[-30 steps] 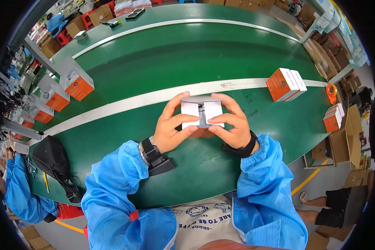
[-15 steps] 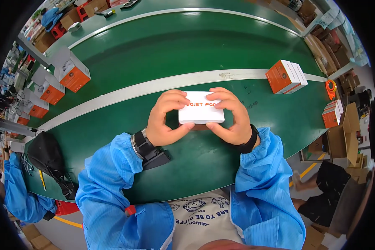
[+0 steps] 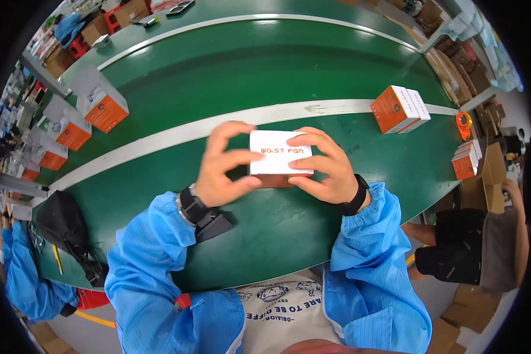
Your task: Packing electronic components into small white boxes and placing them into larger orange boxes on an assembly line.
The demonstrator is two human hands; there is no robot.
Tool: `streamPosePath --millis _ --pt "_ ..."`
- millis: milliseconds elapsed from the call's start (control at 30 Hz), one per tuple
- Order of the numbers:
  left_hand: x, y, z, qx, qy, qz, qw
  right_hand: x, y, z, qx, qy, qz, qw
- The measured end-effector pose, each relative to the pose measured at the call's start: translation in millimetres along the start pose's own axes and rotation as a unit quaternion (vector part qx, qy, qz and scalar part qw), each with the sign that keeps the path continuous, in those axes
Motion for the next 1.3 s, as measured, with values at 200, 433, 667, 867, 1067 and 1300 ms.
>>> streamPosePath --millis 200,433,667,867,1067,1300 --pt "0.3 104.0 100.1 0.026 0.226 -0.380 0.897 36.6 63.8 -38.3 0.231 -0.130 -0.120 0.957" --pt "41.6 235.4 155.4 -0.314 0.188 -0.614 0.700 71.0 105.4 -47.0 0.623 -0.158 -0.138 0.753" --pt "55.1 285.4 223.7 -0.121 0.327 -0.460 0.817 64.4 53.5 -73.5 0.157 -0.392 -0.114 0.899" --pt "31.3 273.9 252.5 0.079 0.353 -0.319 0.876 140.7 75.7 -138.8 0.088 -0.352 -0.316 0.877" --pt "22.7 250.1 244.4 0.137 0.337 -0.285 0.887 121.1 66.5 -113.9 0.278 -0.404 -0.264 0.831" --pt "12.6 109.2 134.5 0.151 0.296 -0.079 0.940 23.2 -10.2 -53.2 0.131 -0.258 -0.162 0.943"
Point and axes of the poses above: each hand's wrist, its own x-axis away from the middle knuckle, its own y-axis out of the back of the hand, z = x × y, the point moved 5 cm from there along -x, towards the middle knuckle, and after that the axes turned 13 degrees about y, right-handed, at the moved point
